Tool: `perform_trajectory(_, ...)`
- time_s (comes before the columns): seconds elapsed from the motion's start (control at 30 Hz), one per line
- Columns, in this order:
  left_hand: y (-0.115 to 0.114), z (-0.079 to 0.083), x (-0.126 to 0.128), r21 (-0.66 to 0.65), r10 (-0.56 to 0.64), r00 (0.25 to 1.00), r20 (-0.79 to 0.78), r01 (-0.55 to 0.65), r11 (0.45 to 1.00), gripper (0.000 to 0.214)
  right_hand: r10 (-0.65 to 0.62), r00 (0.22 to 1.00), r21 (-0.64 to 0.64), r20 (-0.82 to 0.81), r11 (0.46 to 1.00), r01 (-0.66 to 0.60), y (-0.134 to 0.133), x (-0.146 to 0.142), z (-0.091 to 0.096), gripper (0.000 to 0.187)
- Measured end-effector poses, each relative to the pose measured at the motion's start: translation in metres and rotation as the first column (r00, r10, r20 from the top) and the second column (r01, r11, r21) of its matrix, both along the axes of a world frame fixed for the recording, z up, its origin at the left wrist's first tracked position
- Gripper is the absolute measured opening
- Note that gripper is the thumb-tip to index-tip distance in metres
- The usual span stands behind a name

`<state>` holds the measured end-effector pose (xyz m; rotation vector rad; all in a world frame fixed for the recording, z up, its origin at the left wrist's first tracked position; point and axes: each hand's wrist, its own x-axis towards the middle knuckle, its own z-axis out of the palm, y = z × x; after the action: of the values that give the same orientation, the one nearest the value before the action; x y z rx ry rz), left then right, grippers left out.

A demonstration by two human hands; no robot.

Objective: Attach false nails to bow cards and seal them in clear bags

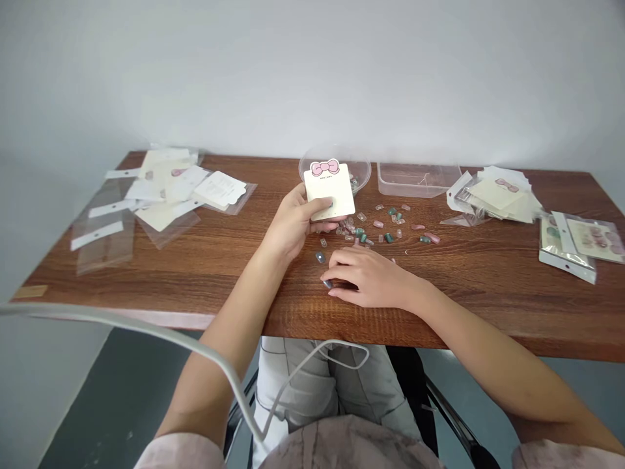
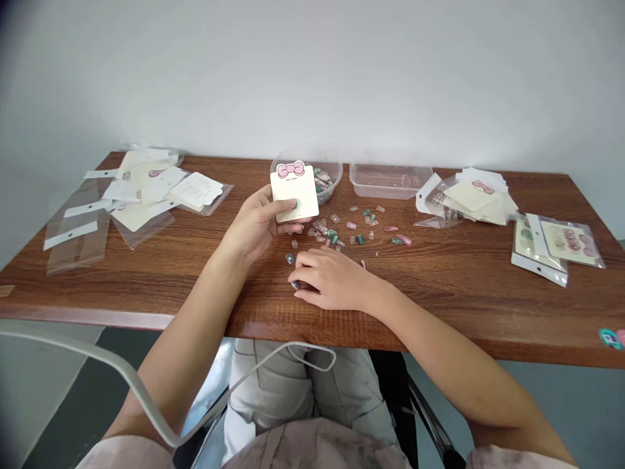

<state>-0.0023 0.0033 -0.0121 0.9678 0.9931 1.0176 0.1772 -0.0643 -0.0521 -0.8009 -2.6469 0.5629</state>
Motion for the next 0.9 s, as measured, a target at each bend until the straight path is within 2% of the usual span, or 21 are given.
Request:
perform_trajectory(0.17,0.0,-0.002,0.0,0.006,-0.011,1.0,0.003,0.011,1.0,0.045,0.014,0.999,-0.044,0.033,0.999,-0.013,0.002,-0.001,0.003,0.018)
perform_trajectory(0.27,0.0,-0.001,0.001,0.001,-0.011,1.0,-0.005,0.011,1.0,0.045,0.02,0.999,-0.022,0.046,1.0,-0.019,0.003,-0.001,0.001,0.016)
perform_trajectory(0.37,-0.001,0.0,0.001,-0.003,-0.012,1.0,-0.011,0.012,1.0,0.046,0.014,0.999,0.075,0.04,0.997,-0.017,0.003,-0.002,-0.002,0.018)
perform_trajectory(0.47,-0.002,0.002,0.001,-0.017,-0.022,1.0,-0.02,0.022,1.0,0.045,0.01,0.997,0.233,-0.074,0.973,0.007,0.004,-0.001,-0.002,0.022)
perform_trajectory(0.57,-0.003,0.002,0.002,-0.021,-0.041,0.999,-0.018,0.041,0.999,0.044,-0.05,0.97,0.384,-0.237,0.913,0.141,0.006,0.006,0.004,0.022)
perform_trajectory(0.67,-0.004,0.001,0.004,-0.024,-0.059,0.998,-0.008,0.059,0.998,0.041,-0.184,0.923,0.439,-0.338,0.837,0.328,0.011,0.019,0.013,0.02)
perform_trajectory(0.8,-0.006,0.002,0.006,-0.051,-0.115,0.993,-0.018,0.114,0.992,0.039,-0.377,0.824,0.354,-0.423,0.768,0.533,0.019,0.033,0.018,0.018)
perform_trajectory(0.9,-0.008,0.002,0.008,-0.063,-0.159,0.987,-0.025,0.157,0.986,0.038,-0.448,0.789,0.278,-0.421,0.764,0.582,0.022,0.035,0.014,0.019)
